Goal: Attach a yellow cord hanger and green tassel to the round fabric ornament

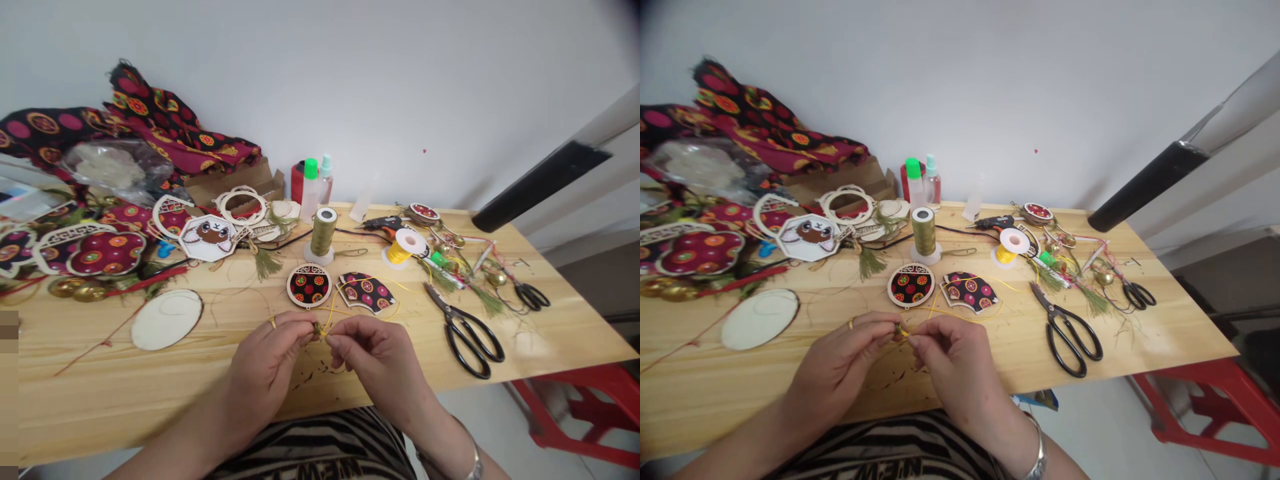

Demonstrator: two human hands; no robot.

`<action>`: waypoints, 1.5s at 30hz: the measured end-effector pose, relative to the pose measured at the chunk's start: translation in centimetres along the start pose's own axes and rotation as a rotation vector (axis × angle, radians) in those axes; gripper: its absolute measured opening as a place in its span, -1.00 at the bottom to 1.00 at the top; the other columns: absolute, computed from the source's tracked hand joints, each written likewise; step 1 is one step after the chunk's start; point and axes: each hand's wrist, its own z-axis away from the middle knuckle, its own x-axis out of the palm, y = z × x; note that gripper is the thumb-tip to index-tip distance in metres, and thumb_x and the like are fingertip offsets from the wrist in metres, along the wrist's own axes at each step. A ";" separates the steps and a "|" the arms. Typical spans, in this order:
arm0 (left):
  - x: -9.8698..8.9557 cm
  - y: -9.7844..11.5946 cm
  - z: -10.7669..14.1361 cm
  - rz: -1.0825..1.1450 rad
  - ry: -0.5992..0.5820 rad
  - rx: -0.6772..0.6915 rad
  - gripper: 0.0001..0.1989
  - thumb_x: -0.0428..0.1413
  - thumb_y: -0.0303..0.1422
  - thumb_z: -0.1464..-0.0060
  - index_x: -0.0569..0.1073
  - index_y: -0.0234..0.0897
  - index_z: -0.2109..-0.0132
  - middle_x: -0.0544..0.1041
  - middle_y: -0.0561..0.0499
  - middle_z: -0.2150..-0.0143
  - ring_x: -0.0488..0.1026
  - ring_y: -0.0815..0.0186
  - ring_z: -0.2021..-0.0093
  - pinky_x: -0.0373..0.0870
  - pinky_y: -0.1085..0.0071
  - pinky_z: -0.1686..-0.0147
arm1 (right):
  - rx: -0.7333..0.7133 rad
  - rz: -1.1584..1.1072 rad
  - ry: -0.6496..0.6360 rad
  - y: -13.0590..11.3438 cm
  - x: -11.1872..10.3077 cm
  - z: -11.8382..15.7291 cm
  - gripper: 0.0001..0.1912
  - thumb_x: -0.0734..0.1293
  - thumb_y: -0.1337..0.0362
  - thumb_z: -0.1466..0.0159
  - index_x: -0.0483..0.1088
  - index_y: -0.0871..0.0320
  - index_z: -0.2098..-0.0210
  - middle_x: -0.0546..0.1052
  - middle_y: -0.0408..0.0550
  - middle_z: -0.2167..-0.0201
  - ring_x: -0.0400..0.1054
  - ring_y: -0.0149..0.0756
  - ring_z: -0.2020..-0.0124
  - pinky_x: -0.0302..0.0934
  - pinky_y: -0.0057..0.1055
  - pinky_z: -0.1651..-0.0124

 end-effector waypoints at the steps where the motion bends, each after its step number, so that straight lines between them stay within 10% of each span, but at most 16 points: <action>1: 0.0 0.0 0.0 0.001 0.001 0.005 -0.79 -0.01 -0.58 -0.14 0.44 -0.27 0.15 0.60 -0.06 0.21 0.53 0.37 0.18 0.46 0.52 0.15 | -0.002 -0.007 -0.003 0.0 0.0 0.0 -0.90 0.32 0.36 -0.13 0.46 0.18 0.50 0.43 -0.22 0.66 0.28 -0.48 0.59 0.17 -0.55 0.48; 25: 0.0 0.0 0.0 0.009 -0.024 0.016 -0.76 -0.02 -0.60 -0.12 0.43 -0.26 0.14 0.60 -0.07 0.22 0.54 0.34 0.19 0.48 0.47 0.18 | -0.207 0.270 0.071 -0.2 -0.1 0.2 -0.86 0.31 0.37 -0.18 0.51 0.12 0.46 0.50 -0.18 0.57 0.32 -0.42 0.51 0.20 -0.50 0.40; 35: -0.1 0.3 0.0 0.151 -0.096 -0.064 -0.77 -0.04 -0.60 -0.16 0.43 -0.24 0.16 0.58 -0.04 0.21 0.51 0.38 0.17 0.43 0.53 0.17 | -0.019 -0.223 -0.011 0.3 0.7 -0.2 -0.82 0.36 0.41 -0.05 0.42 0.12 0.31 0.45 -0.27 0.64 0.33 -0.45 0.60 0.22 -0.52 0.49; 45: -0.4 0.3 -0.2 0.217 -0.219 -0.016 -0.71 -0.10 -0.64 -0.15 0.40 -0.20 0.18 0.55 0.02 0.24 0.49 0.38 0.21 0.42 0.50 0.22 | 0.016 -0.190 -0.064 0.3 0.7 -0.4 -0.82 0.37 0.36 -0.05 0.52 0.13 0.32 0.45 -0.24 0.63 0.31 -0.45 0.58 0.26 -0.48 0.45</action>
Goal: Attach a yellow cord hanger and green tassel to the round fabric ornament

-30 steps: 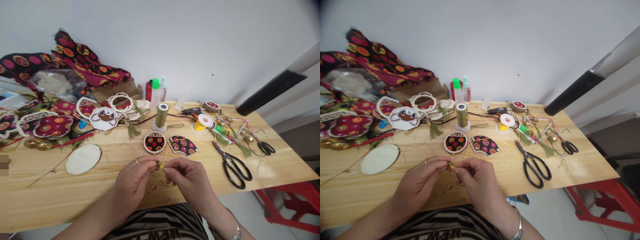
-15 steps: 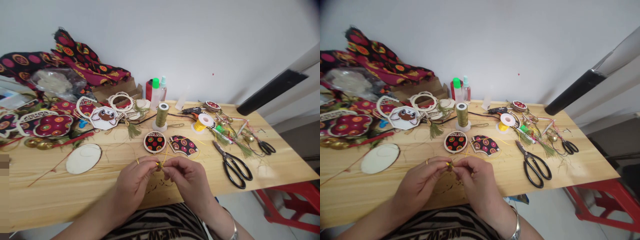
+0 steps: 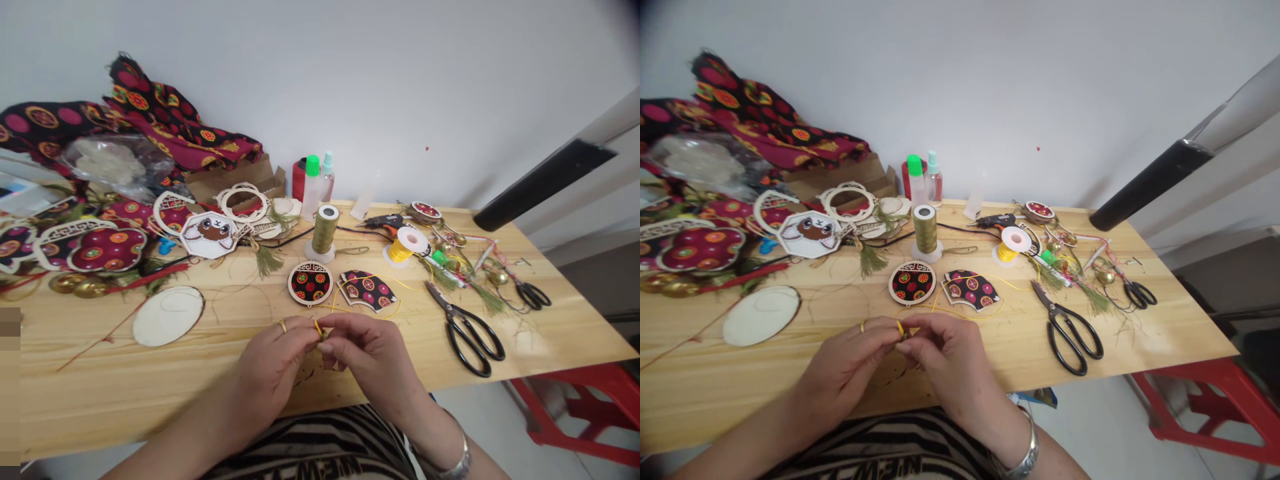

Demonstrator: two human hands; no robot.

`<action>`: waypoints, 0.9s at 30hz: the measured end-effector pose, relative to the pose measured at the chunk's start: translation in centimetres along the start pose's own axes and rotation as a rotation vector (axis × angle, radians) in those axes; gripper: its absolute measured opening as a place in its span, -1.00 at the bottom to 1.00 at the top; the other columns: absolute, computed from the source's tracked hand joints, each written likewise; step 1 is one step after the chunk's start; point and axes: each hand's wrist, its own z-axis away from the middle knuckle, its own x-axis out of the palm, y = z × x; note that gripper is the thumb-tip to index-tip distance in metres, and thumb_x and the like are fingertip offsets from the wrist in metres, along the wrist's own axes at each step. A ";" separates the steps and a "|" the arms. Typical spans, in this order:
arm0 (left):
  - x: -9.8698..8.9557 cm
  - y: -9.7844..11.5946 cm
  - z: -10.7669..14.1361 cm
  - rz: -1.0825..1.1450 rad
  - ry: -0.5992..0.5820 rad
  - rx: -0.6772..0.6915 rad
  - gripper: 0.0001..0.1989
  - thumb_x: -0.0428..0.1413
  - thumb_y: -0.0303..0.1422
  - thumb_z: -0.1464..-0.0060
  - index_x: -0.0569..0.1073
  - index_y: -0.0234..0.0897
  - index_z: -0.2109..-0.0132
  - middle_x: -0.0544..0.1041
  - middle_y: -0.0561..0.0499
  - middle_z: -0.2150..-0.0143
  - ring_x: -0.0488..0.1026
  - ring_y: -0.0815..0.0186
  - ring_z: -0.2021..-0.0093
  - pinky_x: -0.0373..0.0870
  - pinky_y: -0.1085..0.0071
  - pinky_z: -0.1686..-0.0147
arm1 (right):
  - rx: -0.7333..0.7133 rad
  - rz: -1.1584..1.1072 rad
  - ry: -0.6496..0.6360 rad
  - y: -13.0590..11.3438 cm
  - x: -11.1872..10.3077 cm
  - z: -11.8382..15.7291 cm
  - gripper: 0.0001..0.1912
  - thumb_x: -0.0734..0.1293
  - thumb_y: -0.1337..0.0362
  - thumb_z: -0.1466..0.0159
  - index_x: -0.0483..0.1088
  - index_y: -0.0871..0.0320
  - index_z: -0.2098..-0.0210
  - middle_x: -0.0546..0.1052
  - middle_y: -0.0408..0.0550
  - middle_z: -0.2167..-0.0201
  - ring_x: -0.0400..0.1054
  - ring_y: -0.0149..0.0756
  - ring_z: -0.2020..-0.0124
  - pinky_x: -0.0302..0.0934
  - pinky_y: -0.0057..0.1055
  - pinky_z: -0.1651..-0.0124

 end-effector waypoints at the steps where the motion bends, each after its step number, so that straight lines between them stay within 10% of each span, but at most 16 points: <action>1: -0.1 0.1 -0.1 -0.003 -0.024 0.001 -0.70 -0.11 -0.65 -0.14 0.40 -0.20 0.20 0.55 0.02 0.25 0.49 0.38 0.23 0.41 0.51 0.23 | 0.002 0.008 -0.001 0.1 0.0 0.0 -0.82 0.38 0.35 -0.05 0.52 0.13 0.31 0.45 -0.24 0.63 0.31 -0.45 0.58 0.26 -0.48 0.45; 27: -0.2 0.4 -0.7 -0.018 -0.151 0.016 -0.68 -0.13 -0.64 -0.10 0.44 -0.22 0.29 0.54 0.03 0.32 0.47 0.35 0.29 0.40 0.48 0.28 | 0.123 -0.023 -0.140 -0.1 -0.6 -0.3 -0.88 0.38 0.38 -0.06 0.40 0.17 0.36 0.46 -0.26 0.62 0.34 -0.49 0.59 0.16 -0.56 0.52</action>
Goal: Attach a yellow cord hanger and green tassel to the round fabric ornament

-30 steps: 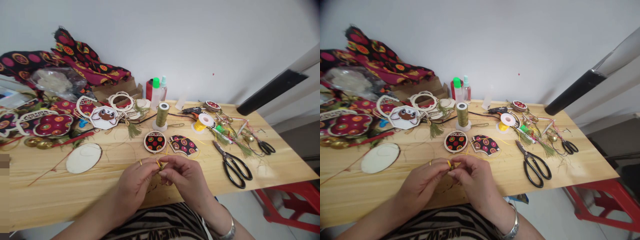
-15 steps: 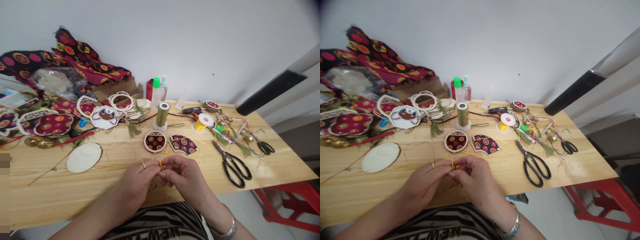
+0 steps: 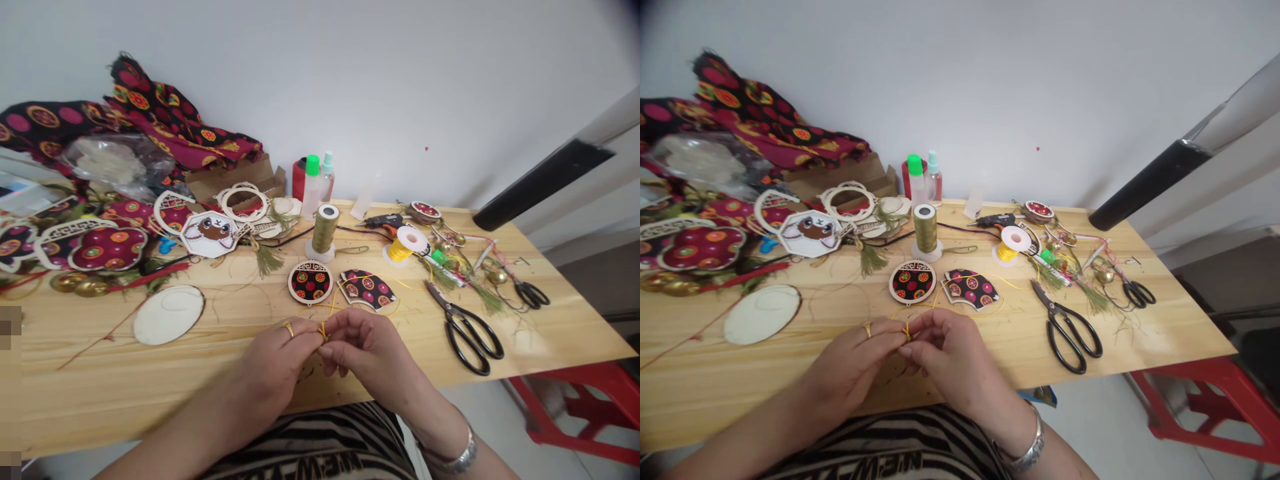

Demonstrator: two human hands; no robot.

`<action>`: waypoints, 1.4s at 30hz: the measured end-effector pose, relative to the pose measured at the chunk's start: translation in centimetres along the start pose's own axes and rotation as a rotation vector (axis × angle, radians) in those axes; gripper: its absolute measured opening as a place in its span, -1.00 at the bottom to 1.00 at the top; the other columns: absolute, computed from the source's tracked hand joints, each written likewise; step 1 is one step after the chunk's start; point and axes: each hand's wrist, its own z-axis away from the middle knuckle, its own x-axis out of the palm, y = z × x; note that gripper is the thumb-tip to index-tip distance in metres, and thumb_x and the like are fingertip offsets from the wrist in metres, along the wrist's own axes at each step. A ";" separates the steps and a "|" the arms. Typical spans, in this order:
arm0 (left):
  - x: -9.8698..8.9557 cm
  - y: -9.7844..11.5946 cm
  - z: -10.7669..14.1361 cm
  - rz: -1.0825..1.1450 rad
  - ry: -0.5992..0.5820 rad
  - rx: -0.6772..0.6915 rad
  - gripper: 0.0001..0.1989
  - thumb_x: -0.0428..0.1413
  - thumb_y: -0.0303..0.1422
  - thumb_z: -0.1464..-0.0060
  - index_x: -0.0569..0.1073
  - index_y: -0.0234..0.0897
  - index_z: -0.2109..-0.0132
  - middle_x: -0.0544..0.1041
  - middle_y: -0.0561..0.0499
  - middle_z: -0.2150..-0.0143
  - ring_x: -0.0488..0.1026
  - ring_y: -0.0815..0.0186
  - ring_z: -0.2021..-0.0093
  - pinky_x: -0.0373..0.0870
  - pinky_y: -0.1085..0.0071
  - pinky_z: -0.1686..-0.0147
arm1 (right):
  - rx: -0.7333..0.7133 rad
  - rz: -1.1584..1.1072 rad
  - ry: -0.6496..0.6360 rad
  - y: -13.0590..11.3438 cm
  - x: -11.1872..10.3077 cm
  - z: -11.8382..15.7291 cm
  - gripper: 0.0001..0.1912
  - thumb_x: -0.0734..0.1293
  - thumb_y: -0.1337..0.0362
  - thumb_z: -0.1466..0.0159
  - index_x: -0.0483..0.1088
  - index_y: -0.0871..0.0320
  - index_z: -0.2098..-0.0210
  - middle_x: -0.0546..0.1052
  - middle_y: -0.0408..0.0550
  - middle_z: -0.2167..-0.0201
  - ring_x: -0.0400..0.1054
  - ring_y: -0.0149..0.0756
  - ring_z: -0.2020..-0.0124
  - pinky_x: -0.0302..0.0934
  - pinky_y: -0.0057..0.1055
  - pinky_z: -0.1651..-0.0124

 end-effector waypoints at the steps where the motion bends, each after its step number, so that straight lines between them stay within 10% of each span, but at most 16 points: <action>1: -0.1 0.0 0.0 0.000 -0.012 -0.006 -0.68 -0.13 -0.64 -0.10 0.45 -0.22 0.29 0.54 0.02 0.31 0.47 0.35 0.28 0.40 0.47 0.27 | 0.004 0.000 -0.006 0.0 0.0 0.0 -0.87 0.38 0.38 -0.06 0.40 0.17 0.36 0.47 -0.26 0.62 0.35 -0.49 0.59 0.16 -0.56 0.52; 25: 0.8 -1.6 0.9 0.069 -0.116 -0.031 -0.67 -0.11 -0.62 -0.08 0.46 -0.21 0.20 0.52 -0.02 0.23 0.43 0.28 0.22 0.35 0.39 0.21 | -0.019 -0.003 -0.034 0.1 0.0 -0.3 -0.91 0.30 0.30 -0.18 0.31 0.18 0.43 0.39 -0.25 0.63 0.29 -0.53 0.62 0.15 -0.62 0.57; 42: -0.6 1.0 0.2 0.523 -0.191 -0.445 -0.71 -0.14 -0.32 -0.28 0.44 -0.20 0.30 0.48 0.07 0.35 0.37 0.34 0.31 0.24 0.47 0.25 | 0.013 -0.104 -0.063 0.7 0.0 -0.3 -0.75 0.27 0.09 -0.24 0.21 0.15 0.34 0.39 -0.29 0.75 0.25 -0.52 0.77 0.06 -0.65 0.68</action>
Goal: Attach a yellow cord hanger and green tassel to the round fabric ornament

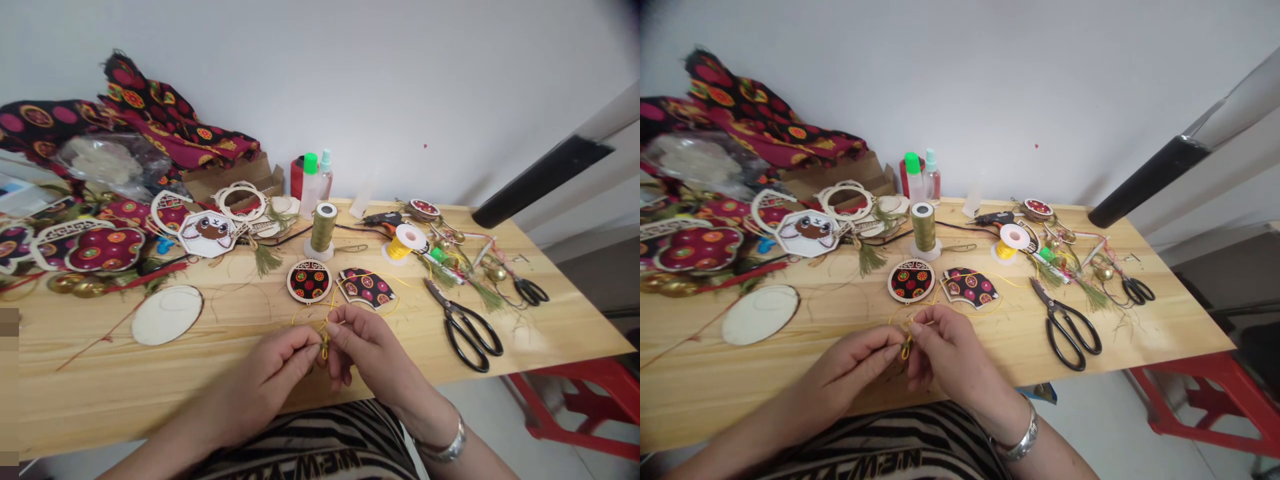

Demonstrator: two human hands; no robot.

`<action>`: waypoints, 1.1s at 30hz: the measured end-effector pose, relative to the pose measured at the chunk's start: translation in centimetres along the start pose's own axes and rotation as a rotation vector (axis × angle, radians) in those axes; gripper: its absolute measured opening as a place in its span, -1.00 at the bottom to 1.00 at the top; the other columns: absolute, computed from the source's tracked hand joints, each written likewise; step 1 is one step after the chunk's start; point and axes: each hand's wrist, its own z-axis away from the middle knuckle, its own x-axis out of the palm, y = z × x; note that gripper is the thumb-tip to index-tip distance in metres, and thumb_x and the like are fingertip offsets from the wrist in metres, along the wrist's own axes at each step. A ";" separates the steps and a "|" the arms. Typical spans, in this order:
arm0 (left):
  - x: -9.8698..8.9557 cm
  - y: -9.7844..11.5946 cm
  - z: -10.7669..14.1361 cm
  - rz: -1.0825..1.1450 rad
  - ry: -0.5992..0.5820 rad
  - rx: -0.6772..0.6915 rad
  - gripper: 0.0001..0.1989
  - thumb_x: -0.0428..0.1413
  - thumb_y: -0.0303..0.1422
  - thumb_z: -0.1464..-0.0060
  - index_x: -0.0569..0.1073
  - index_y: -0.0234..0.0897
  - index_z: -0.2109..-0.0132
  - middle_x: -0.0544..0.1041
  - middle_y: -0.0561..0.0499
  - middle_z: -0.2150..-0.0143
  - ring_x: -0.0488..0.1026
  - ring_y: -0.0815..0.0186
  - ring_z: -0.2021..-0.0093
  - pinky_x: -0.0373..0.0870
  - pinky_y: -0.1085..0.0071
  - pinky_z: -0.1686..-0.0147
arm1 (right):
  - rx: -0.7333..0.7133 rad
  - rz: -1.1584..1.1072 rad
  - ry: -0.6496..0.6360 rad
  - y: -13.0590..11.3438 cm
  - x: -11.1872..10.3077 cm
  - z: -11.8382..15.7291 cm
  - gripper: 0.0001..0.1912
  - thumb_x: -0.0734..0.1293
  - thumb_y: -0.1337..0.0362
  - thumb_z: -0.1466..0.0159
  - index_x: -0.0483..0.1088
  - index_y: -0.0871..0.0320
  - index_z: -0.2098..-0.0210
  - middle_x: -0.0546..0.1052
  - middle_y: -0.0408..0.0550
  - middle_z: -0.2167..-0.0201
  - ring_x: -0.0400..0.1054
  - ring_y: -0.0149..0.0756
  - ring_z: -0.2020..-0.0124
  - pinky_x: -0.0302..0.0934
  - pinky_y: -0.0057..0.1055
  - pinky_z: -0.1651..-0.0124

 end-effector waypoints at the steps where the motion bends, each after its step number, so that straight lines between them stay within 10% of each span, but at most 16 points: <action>1: 0.0 -0.2 0.0 0.055 0.007 -0.027 -0.71 -0.12 -0.29 -0.27 0.45 -0.21 0.30 0.46 0.07 0.38 0.34 0.34 0.34 0.23 0.46 0.29 | 0.009 -0.015 -0.003 0.0 0.0 0.0 -0.74 0.28 0.08 -0.23 0.21 0.15 0.34 0.38 -0.29 0.75 0.24 -0.51 0.78 0.05 -0.65 0.69; 17: 0.9 -1.3 -0.6 0.867 0.155 -0.280 -0.80 0.23 -0.27 0.01 0.50 -0.36 0.40 0.37 0.06 0.53 0.13 0.49 0.55 -0.02 0.56 0.58 | -0.296 0.320 0.099 0.1 0.2 1.1 -0.89 0.29 0.30 -0.26 0.37 0.15 0.41 0.34 -0.24 0.58 0.21 -0.50 0.57 0.17 -0.55 0.49; 33: 1.0 -1.5 -0.4 0.886 0.184 -0.273 -0.80 0.25 -0.27 0.03 0.52 -0.36 0.39 0.26 0.13 0.60 0.10 0.49 0.57 -0.05 0.54 0.58 | -0.633 0.706 0.116 -0.9 -0.2 1.4 -0.86 0.33 0.42 -0.23 0.53 0.11 0.33 0.48 -0.11 0.41 0.38 -0.42 0.39 0.28 -0.51 0.33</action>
